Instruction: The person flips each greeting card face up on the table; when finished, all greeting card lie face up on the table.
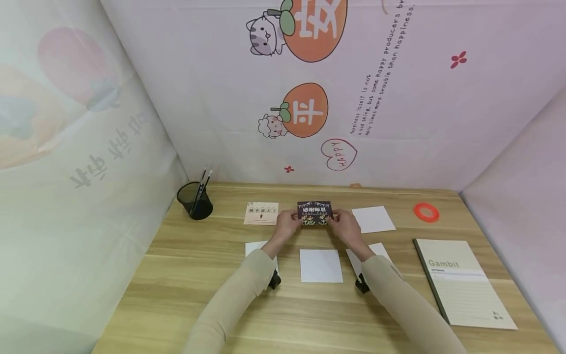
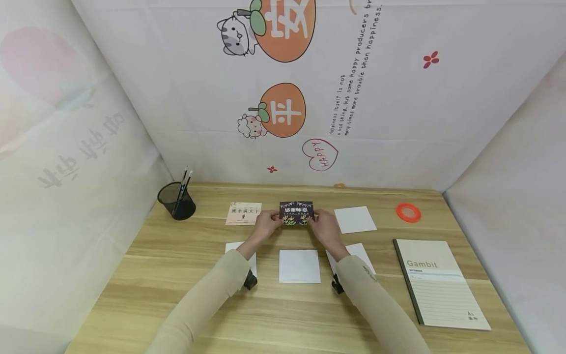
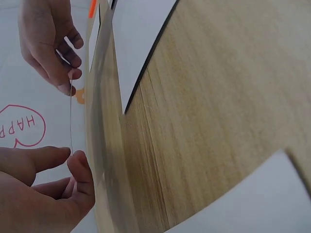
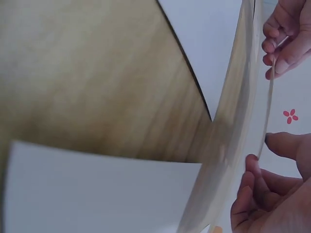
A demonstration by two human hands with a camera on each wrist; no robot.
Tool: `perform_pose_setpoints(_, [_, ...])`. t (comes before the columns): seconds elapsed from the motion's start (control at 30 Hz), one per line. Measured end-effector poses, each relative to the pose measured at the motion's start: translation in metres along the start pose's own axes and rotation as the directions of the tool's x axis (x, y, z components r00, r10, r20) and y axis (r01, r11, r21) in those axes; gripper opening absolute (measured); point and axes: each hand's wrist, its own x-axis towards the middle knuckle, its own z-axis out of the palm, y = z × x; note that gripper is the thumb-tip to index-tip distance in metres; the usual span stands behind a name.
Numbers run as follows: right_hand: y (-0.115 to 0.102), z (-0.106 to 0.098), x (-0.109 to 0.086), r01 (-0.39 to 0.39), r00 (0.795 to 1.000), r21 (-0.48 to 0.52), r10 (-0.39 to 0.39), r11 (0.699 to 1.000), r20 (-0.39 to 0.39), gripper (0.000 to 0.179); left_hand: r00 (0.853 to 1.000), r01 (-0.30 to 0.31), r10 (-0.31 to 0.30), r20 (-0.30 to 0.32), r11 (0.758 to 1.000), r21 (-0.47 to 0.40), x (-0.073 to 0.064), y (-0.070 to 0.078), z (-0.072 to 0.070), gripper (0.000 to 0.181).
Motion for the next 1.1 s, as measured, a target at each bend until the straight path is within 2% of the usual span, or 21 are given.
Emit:
perform_pose_setpoints(0.1, [-0.003, -0.001, 0.001, -0.014, 1.0, -0.042, 0.015, 0.999, 0.027, 0.041, 1.0, 0.017, -0.017, 0.023, 1.0, 0.008, 0.001, 0.0, -0.001, 0.036])
perform_pose_setpoints(0.33, [-0.01, -0.003, 0.003, -0.008, 0.997, -0.067, 0.013, 0.998, 0.074, 0.043, 0.997, 0.049, -0.055, 0.055, 0.994, 0.095, 0.004, -0.003, -0.002, 0.034])
perform_pose_setpoints(0.5, [-0.012, -0.002, 0.005, 0.0, 0.997, -0.13, 0.009, 0.991, 0.074, 0.043, 0.996, 0.049, -0.058, 0.072, 0.991, 0.121, 0.005, -0.003, -0.003, 0.032])
perform_pose_setpoints(0.73, [-0.015, 0.0, 0.005, -0.011, 0.997, -0.184, 0.024, 0.983, 0.071, 0.032, 0.997, 0.035, -0.046, 0.065, 0.987, 0.16, 0.006, 0.0, -0.005, 0.034])
perform_pose_setpoints(1.1, [-0.017, 0.002, 0.004, -0.015, 0.997, -0.24, 0.033, 0.971, 0.073, 0.027, 0.995, 0.062, -0.076, 0.069, 0.981, 0.182, 0.005, 0.002, -0.007, 0.033])
